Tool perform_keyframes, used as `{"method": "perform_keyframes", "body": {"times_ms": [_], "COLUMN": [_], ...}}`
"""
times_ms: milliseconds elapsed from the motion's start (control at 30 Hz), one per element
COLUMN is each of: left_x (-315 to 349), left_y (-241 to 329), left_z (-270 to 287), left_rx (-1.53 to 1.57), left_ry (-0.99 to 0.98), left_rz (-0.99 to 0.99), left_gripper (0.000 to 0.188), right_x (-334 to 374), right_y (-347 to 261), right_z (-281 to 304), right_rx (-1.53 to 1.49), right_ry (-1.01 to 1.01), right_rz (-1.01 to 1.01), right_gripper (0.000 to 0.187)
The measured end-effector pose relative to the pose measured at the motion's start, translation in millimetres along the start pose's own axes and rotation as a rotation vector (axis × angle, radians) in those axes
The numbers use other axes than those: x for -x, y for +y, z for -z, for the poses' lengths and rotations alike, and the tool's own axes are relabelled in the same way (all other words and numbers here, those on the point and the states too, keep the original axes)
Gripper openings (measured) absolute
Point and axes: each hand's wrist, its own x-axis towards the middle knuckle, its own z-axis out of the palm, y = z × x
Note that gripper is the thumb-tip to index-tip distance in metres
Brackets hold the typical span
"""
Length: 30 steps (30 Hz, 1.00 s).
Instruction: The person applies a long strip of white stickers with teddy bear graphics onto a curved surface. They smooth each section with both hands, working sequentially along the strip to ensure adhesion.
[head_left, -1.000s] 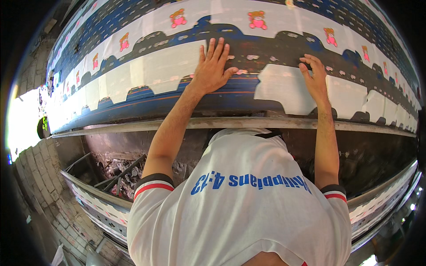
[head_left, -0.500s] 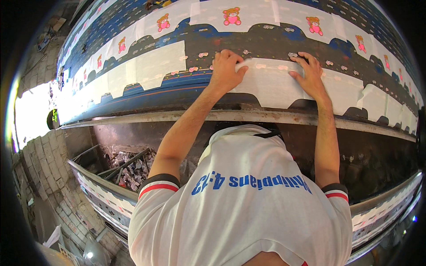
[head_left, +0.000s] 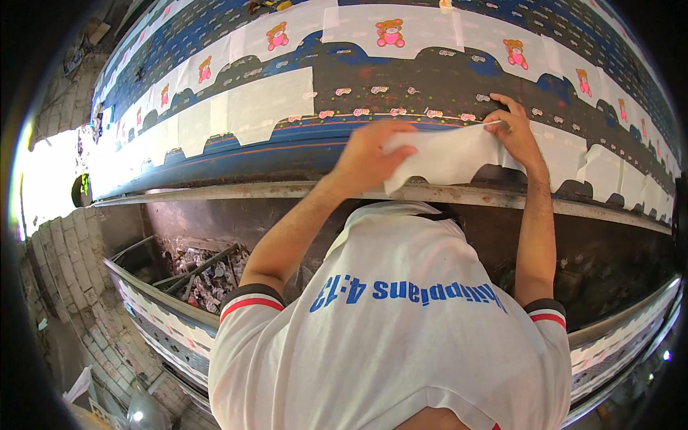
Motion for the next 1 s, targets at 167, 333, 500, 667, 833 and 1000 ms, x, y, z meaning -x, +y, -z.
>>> {"method": "perform_keyframes", "body": {"times_ms": [167,333,500,667,833,1000], "left_x": [5.6,-11.5,-31.8,-44.9,-44.1,-45.0], "left_y": [-74.7,-134.5,-197.6,-212.3,-220.7,-207.4], "left_z": [71.6,138.4,177.9,176.9,169.4,169.6], "left_rx": [0.182,0.145,-0.051,-0.061,-0.005,-0.062], "left_ry": [0.236,0.436,0.435,0.432,0.485,0.457], "left_rz": [0.240,0.347,0.347,0.388,0.359,0.388], "left_gripper": [0.017,0.019,0.031,0.034,0.034,0.034], "right_x": [-28.5,-78.2,-116.7,-120.8,-122.8,-121.0], "right_y": [-21.0,-36.8,-61.0,-59.1,-61.8,-61.6], "right_z": [-24.3,-64.3,-96.0,-112.0,-116.6,-118.9], "right_rx": [0.137,0.093,0.109,0.188,0.224,0.230], "right_ry": [0.084,0.124,0.242,0.338,0.376,0.421], "right_rz": [0.028,0.065,0.018,0.012,0.022,0.035], "right_gripper": [0.016,0.018,0.029,0.035,0.034,0.033]}}
